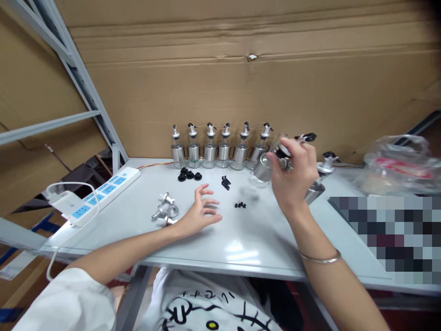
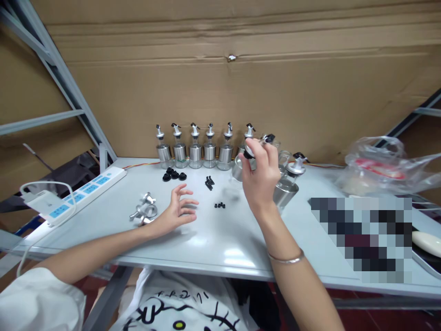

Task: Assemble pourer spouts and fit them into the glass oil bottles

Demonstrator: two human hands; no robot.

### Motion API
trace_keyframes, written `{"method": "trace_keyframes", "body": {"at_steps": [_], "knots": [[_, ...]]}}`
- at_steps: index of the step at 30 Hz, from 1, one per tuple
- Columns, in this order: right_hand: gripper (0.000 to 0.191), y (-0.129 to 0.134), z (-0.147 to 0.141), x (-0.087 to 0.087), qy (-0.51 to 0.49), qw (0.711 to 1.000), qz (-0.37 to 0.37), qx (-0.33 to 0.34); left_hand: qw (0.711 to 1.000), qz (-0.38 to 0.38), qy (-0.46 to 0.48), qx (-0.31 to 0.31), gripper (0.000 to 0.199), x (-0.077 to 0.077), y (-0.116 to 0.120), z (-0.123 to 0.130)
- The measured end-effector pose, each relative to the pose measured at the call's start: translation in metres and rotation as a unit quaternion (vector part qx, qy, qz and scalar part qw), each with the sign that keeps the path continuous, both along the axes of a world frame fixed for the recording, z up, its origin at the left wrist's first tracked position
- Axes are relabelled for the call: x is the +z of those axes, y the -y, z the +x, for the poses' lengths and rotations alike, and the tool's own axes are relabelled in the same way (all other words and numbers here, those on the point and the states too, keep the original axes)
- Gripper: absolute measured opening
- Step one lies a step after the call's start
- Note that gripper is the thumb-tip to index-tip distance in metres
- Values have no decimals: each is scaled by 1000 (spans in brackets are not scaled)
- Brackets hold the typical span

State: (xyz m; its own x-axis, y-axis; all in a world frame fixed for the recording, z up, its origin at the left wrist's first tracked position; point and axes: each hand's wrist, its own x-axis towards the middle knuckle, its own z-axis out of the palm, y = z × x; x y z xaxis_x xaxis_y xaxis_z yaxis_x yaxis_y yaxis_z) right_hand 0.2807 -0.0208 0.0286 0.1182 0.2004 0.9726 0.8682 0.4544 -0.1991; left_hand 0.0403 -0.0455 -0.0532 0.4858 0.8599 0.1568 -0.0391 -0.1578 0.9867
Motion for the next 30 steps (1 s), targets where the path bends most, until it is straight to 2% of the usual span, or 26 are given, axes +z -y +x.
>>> {"method": "trace_keyframes", "body": {"at_steps": [2,4,7,9,12,17,19,22,26,30], "knots": [[34,5,-9,0,-11,997,39,62,999,-23,23,-3,90,-1,-2,1],[41,11,-20,-2,-25,988,50,140,1000,-15,19,-16,100,0,-3,1],[46,23,-42,-8,-31,965,42,255,998,22,4,-55,113,5,0,0],[46,33,-57,-12,-24,955,23,293,994,49,-15,-94,116,11,3,-1],[50,48,-74,-15,15,950,22,312,983,74,-73,-153,111,17,7,-4],[57,53,-79,-16,13,930,14,368,971,46,-128,-199,63,20,9,-5],[62,52,-78,-17,-2,924,-5,382,970,32,-131,-204,51,22,9,-5],[69,51,-78,-19,-23,913,-54,404,967,29,-133,-214,50,25,10,-5],[78,53,-80,-20,-52,883,-100,456,964,15,-145,-223,48,25,11,-6],[69,52,-79,-20,-36,890,-121,438,961,19,-158,-224,49,22,10,-7]]}}
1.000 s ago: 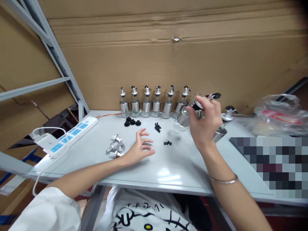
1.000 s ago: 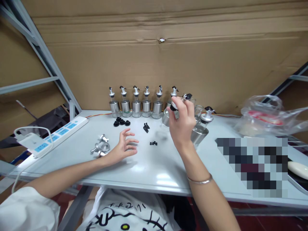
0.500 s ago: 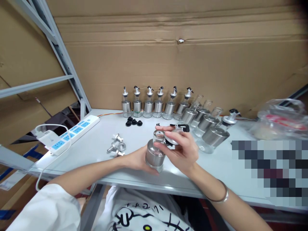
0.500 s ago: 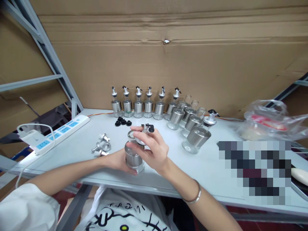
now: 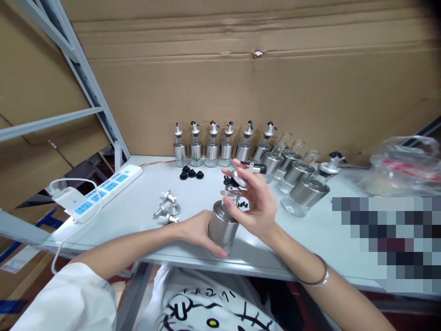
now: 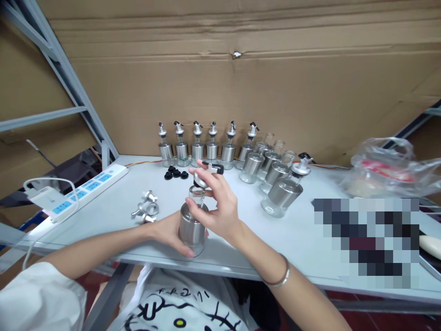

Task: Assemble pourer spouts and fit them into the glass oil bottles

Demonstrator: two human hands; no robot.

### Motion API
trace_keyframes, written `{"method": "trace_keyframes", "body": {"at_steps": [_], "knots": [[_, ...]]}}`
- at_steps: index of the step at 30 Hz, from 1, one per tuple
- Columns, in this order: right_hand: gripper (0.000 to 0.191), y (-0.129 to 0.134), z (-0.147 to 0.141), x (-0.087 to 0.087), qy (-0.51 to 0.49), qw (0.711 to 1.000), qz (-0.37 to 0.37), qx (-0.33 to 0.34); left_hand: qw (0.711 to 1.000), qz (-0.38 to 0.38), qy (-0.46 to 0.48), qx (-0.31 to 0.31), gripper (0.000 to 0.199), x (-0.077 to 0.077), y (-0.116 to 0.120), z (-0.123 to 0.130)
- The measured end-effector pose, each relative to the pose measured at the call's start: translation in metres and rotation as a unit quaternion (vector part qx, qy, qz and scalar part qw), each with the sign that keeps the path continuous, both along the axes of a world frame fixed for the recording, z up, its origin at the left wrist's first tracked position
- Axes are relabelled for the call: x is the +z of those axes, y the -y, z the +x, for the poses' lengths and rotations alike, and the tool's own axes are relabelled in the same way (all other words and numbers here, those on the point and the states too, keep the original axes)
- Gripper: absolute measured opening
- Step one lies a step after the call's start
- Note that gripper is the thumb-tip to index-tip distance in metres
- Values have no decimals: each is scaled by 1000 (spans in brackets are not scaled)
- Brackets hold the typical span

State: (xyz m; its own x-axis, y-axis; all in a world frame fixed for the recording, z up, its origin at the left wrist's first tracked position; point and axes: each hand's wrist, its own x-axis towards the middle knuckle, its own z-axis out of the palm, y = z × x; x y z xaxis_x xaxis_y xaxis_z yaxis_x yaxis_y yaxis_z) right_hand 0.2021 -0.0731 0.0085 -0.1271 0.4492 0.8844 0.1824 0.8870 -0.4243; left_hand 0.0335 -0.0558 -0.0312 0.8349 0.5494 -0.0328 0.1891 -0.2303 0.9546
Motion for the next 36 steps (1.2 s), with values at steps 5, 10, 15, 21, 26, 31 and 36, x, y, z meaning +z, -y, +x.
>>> {"method": "trace_keyframes", "body": {"at_steps": [5,10,15,21,26,31,36], "knots": [[60,-2,2,0,25,999,-23,3,1000,23,1,0,55,-1,-1,0],[50,-3,1,1,15,998,-59,15,1000,25,-9,-4,54,1,-1,-1],[47,-6,1,0,4,998,-65,16,1000,12,-17,4,53,2,0,-1],[46,-7,-1,-3,-15,994,-106,35,1000,7,-21,3,51,1,0,-1],[45,-8,-1,-3,-26,992,-117,39,1000,-1,-19,7,54,2,0,-1],[34,-9,2,0,11,994,-110,28,1000,-8,-23,15,54,2,0,-1],[35,-9,5,2,6,989,-140,40,999,-11,-22,20,55,3,1,-1]]}}
